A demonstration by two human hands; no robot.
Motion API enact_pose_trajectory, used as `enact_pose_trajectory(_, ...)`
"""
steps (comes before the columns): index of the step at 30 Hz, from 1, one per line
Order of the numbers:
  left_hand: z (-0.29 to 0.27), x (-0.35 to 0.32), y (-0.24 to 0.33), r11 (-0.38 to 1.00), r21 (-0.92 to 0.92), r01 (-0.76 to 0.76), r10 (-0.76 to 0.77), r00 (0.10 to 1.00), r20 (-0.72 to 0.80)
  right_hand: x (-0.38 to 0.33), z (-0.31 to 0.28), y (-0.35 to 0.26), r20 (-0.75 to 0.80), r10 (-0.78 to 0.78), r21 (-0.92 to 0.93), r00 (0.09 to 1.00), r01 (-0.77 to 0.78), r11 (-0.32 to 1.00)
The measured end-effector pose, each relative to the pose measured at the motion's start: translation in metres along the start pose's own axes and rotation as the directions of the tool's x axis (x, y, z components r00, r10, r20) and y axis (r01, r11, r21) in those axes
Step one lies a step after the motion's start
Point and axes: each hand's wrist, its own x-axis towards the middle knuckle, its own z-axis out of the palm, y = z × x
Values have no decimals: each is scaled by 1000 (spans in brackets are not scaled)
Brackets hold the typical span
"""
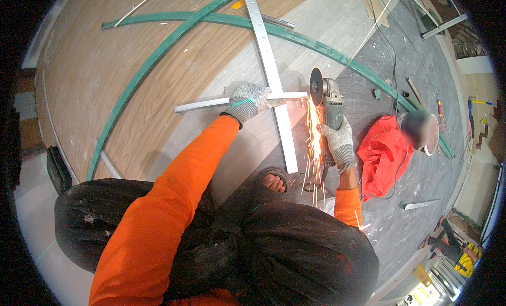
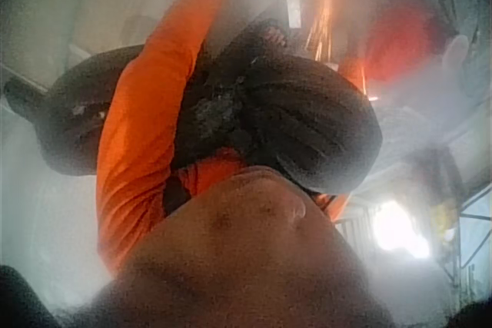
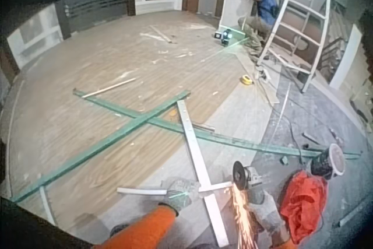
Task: The person descends a ladder and sits on the floor to cut a metal bar using an angle grinder. They position the bar on the floor and proceed to cut it, generating sparks.
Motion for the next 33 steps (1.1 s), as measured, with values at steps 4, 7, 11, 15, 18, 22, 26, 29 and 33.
enact_pose_trajectory(4,-3,-2,0,1000,16,-4,4,1000,5,0,0,-5,23,33,-16,999,-32,999)
enact_pose_trajectory(7,-4,-3,1,1000,26,-10,10,1000,3,-2,0,-4,40,-28,32,999,27,999)
enact_pose_trajectory(11,-11,-5,5,999,36,-20,18,999,46,-4,-1,-11,38,18,10,999,-18,1000)
enact_pose_trajectory(15,5,2,-6,1000,7,-26,26,1000,-8,-2,0,-9,29,31,-24,999,-30,999)
enact_pose_trajectory(18,3,1,-5,999,-6,-31,31,1000,0,2,3,-4,-12,-5,-33,1000,5,999)
enact_pose_trajectory(22,-11,-2,3,1000,-22,0,1,998,68,1,1,-6,14,40,17,999,-40,999)
enact_pose_trajectory(26,-5,1,-2,999,-37,13,-10,996,86,7,0,2,13,11,-17,1000,-10,1000)
enact_pose_trajectory(29,-14,-3,6,999,-36,3,1,996,90,2,0,-4,7,24,0,1000,-24,1000)
enact_pose_trajectory(33,2,2,-4,1000,2,-5,5,1000,27,1,1,-9,14,-20,-70,1000,21,997)
